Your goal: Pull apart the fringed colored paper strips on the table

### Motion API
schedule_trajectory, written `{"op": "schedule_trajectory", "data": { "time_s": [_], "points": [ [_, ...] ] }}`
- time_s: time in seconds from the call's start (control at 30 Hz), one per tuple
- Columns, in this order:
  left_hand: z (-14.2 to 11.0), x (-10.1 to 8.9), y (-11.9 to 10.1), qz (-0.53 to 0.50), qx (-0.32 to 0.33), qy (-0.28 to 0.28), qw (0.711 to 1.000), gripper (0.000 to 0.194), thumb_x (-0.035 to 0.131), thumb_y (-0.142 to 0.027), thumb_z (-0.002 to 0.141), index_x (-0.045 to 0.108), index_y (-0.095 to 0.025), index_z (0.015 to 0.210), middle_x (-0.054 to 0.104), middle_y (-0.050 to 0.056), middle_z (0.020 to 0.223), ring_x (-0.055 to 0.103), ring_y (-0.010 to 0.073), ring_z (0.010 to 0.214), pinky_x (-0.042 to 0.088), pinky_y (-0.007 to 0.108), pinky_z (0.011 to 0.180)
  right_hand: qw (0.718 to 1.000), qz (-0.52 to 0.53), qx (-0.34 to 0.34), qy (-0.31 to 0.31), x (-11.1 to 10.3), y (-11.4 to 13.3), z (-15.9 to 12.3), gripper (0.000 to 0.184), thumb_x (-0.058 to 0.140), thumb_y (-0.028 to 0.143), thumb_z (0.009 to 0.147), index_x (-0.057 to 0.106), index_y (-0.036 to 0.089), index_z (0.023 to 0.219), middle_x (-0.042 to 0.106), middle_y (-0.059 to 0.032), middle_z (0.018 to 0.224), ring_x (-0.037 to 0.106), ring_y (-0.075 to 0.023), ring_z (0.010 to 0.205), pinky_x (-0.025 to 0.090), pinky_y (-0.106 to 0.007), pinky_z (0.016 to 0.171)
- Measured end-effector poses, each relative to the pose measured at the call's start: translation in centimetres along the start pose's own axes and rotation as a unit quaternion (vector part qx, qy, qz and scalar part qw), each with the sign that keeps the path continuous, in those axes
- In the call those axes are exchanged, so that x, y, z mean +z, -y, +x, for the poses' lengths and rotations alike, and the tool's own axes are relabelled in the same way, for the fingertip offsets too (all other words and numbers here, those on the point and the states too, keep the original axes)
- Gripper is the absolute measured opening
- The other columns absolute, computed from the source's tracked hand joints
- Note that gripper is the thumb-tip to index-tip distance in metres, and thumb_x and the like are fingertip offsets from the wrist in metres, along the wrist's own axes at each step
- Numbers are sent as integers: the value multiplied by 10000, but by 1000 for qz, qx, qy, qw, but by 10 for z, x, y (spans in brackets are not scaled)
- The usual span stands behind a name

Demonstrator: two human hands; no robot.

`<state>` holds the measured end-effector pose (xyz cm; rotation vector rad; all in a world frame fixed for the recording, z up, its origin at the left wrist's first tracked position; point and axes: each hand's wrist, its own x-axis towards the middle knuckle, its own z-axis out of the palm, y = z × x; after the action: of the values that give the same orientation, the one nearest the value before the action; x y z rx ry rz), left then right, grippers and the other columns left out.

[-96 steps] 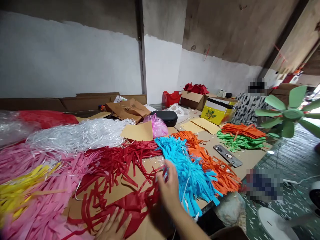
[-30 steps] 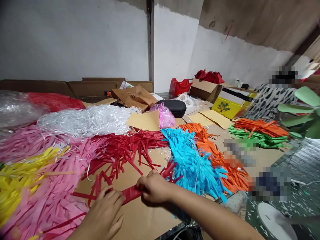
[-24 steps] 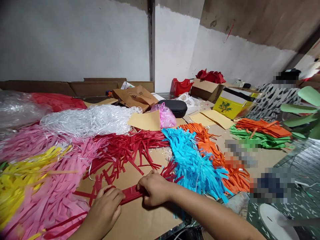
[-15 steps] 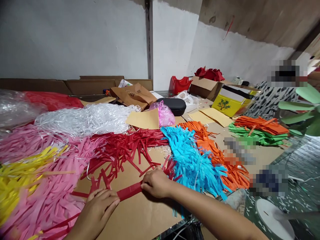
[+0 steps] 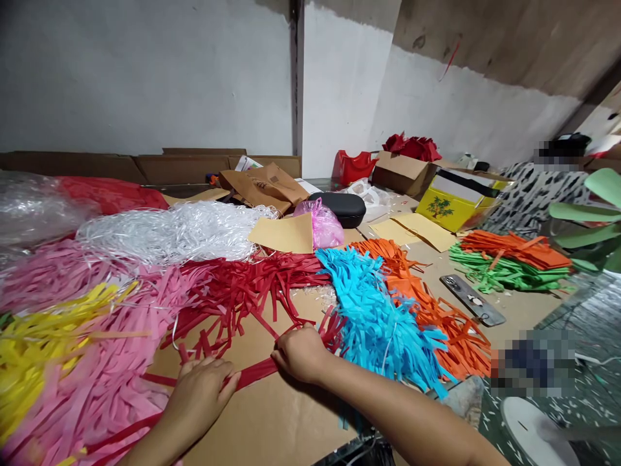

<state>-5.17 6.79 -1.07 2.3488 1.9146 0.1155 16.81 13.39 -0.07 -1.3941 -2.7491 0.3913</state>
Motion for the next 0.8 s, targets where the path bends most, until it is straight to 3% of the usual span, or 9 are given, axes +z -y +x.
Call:
{"op": "schedule_trajectory", "data": {
  "time_s": [0.13,0.23,0.33,0.43,0.6,0.7,0.8],
  "points": [
    [-1,0,7,-7,35,-22,999,222,504,-143,950,711,-214,915,741,53,941,676,262,936,455,444,845,1000,-7,-1,-21,-6,0,-6,207,614,345,970,719,170,1004,757,-88,941,674,-226,867,388,-362,852],
    [-3,-4,9,-8,90,-41,995,316,532,-68,889,736,-306,930,719,7,981,638,229,995,410,477,978,987,-32,-141,-67,-10,-4,-16,240,639,379,947,689,214,1114,726,-73,1088,608,-250,1031,320,-442,1017],
    [-6,-5,3,5,136,-93,986,211,643,-137,821,749,-302,901,721,2,951,618,256,1042,240,600,1144,955,-81,-255,-128,-7,-8,-21,177,581,274,992,691,202,1111,729,-62,1074,573,-244,1019,258,-497,1079],
    [-8,-2,-4,31,155,-155,975,65,693,-258,809,743,-238,846,731,27,905,618,278,1025,201,614,1166,955,-66,-245,-152,-2,-11,-15,164,547,219,1020,711,219,1033,748,-37,1013,572,-221,1004,262,-478,1072],
    [-7,3,-4,36,163,-221,961,115,629,-222,878,719,-224,806,730,1,812,645,243,943,261,549,1125,964,-25,-214,-158,-4,-9,-7,158,569,262,1018,716,233,971,760,-15,986,587,-209,1001,255,-466,1073],
    [-18,7,-1,45,158,-258,952,241,514,-142,937,737,-219,886,754,10,840,648,231,971,253,521,1128,952,-43,-217,-210,-1,-7,-22,183,516,204,1034,699,205,1037,756,-34,1027,587,-225,1035,232,-492,1101],
    [-39,24,0,73,177,-284,940,338,440,-105,941,745,-237,1005,772,24,890,631,223,999,270,481,1123,940,-75,-257,-212,9,-4,-51,231,467,163,1039,669,197,1148,742,-61,1127,577,-242,1088,223,-500,1133]
  ]
}}
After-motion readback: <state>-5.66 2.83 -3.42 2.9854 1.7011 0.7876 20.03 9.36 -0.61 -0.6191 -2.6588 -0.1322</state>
